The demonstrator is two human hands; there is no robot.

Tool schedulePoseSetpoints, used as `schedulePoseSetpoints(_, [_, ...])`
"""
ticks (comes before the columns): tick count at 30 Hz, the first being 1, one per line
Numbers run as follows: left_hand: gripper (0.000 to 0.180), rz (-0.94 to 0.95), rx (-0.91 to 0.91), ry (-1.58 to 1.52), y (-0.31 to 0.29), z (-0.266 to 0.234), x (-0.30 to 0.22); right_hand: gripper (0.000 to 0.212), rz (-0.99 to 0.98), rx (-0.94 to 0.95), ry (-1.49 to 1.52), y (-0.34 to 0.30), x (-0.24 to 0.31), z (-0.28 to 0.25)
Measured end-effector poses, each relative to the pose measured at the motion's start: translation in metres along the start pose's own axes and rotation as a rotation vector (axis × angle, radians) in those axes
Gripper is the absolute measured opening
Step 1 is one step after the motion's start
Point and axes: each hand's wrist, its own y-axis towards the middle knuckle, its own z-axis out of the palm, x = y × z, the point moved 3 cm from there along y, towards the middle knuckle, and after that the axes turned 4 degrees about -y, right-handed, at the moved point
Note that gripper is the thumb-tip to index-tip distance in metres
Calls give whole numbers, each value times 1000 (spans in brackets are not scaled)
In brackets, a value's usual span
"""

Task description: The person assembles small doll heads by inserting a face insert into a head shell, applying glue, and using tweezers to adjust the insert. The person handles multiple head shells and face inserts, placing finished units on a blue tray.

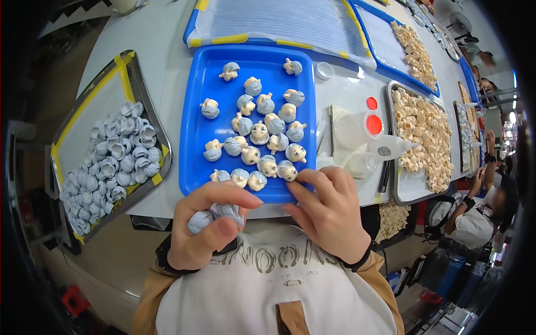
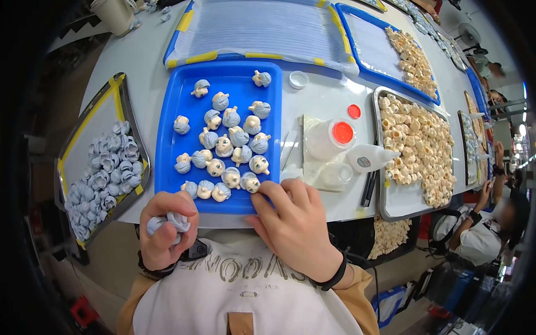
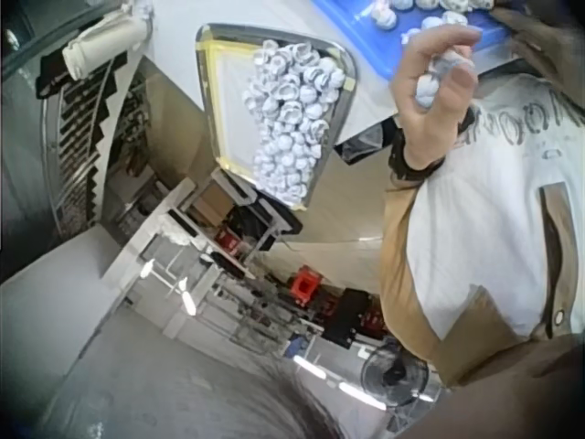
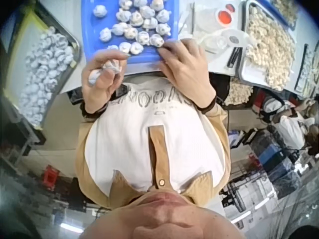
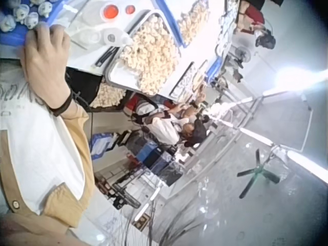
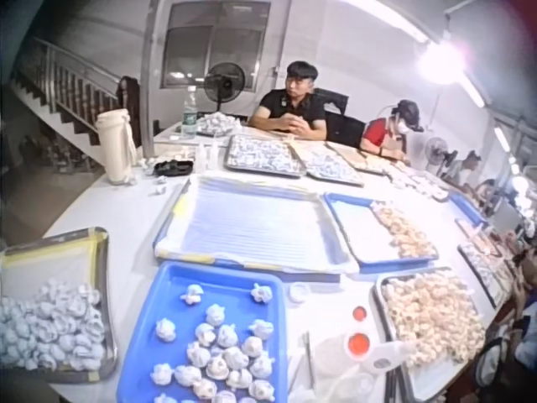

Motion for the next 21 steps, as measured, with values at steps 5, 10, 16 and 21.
schedulePoseSetpoints(5, [44, -119, -12, -51, 2, 1, -2, 31, 70, -185, 35, -28, -21, -35])
schedulePoseSetpoints(10, [37, -149, -3, -100, 0, 7, 5, 33, 864, -397, -355, -141, -164, -111])
schedulePoseSetpoints(16, [39, -167, 12, -31, 7, 6, 7, 33, 885, -198, -446, -181, -215, -91])
schedulePoseSetpoints(21, [41, -151, 43, -10, 4, 7, 6, 23, 882, -270, -399, -180, -222, -84])
